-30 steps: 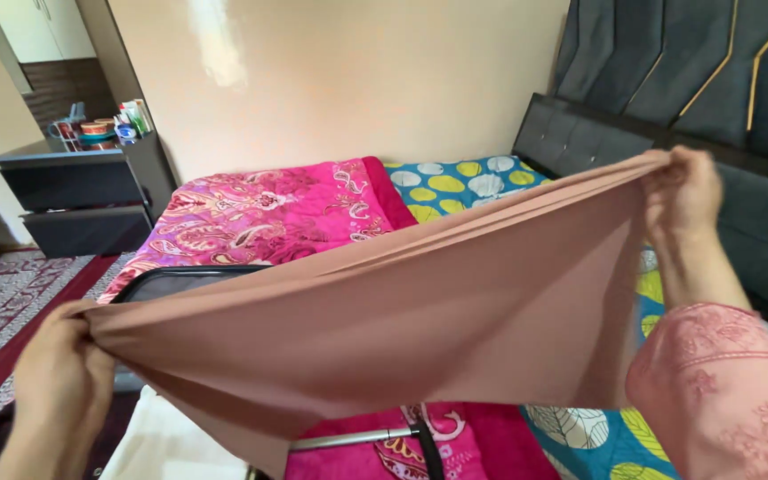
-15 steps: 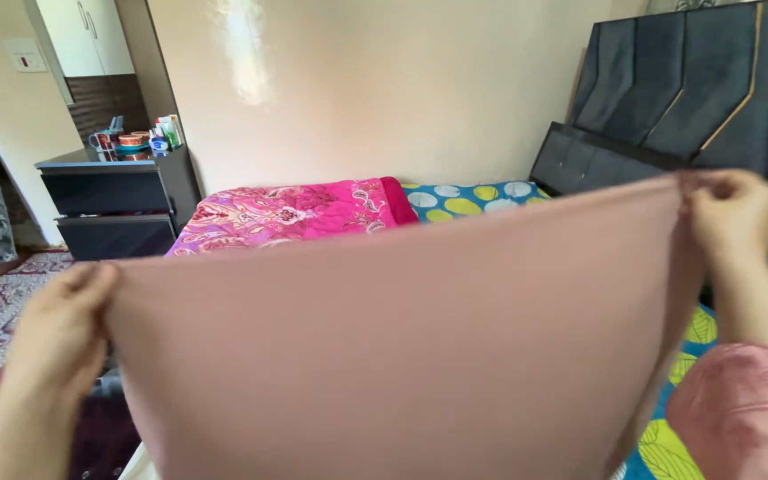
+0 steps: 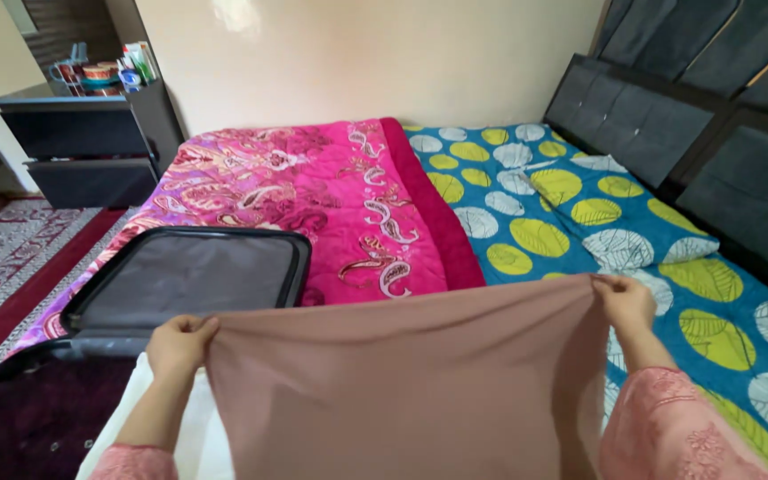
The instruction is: Packing clothes and personal items into a suitcase on a bed.
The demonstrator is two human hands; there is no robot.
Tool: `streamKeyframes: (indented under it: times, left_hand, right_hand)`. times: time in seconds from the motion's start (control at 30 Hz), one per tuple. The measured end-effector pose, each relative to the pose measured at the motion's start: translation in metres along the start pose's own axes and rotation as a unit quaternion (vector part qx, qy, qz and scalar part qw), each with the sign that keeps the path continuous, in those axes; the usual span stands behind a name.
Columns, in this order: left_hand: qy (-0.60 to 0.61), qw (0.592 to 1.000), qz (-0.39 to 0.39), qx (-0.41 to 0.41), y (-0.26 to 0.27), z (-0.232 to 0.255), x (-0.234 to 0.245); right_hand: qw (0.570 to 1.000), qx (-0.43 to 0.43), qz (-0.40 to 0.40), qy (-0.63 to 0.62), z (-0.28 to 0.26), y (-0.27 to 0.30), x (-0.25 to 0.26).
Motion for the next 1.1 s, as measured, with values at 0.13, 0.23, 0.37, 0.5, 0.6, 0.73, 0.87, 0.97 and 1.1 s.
streamKeyframes:
  times: [0.13,0.23,0.37,0.5,0.6,0.73,0.87,0.97,1.1]
  left_hand:
    - [-0.020,0.998,0.019,-0.062,0.035,0.008,-0.037]
    - [0.048,0.999,0.003,-0.025,0.093,0.029,-0.078]
    - [0.053,0.995,-0.031,-0.081,0.177,0.109,-0.116]
    - [0.145,0.980,-0.059,-0.121,0.211,0.131,-0.183]
    - [0.143,0.979,-0.132,-0.054,0.218,0.148,-0.186]
    - [0.131,0.980,-0.144,-0.047,0.228,0.147,-0.178]
    - [0.174,0.972,-0.134,-0.081,0.235,0.130,-0.190]
    - [0.195,0.966,-0.149,-0.081,0.240,0.132,-0.185]
    - [0.281,0.945,-0.166,0.000,0.246,0.101,-0.213]
  right_hand:
    - [0.996,-0.007,-0.031,-0.081,-0.002,0.052,-0.020]
    - [0.981,-0.024,-0.097,-0.168,-0.020,0.126,-0.045]
    - [0.964,0.041,-0.195,-0.175,-0.058,0.261,-0.114]
    - [0.876,-0.087,-0.348,-0.323,-0.070,0.358,-0.190]
    - [0.880,-0.060,-0.356,-0.309,-0.093,0.384,-0.181]
    - [0.904,-0.030,-0.317,-0.284,-0.098,0.390,-0.159]
    - [0.876,-0.096,-0.378,-0.283,-0.110,0.407,-0.136]
    - [0.896,-0.048,-0.365,-0.249,-0.123,0.416,-0.115]
    - [0.910,0.009,-0.373,-0.181,-0.123,0.426,-0.111]
Point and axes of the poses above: each hand's wrist, its own y-axis away from the middle knuckle, its own x-axis out of the back of the hand, z = x × y, the point moved 7 cm from there along -y, towards the middle knuckle, and after that the axes turned 13 degrees about -x, right-handed, at the moved point
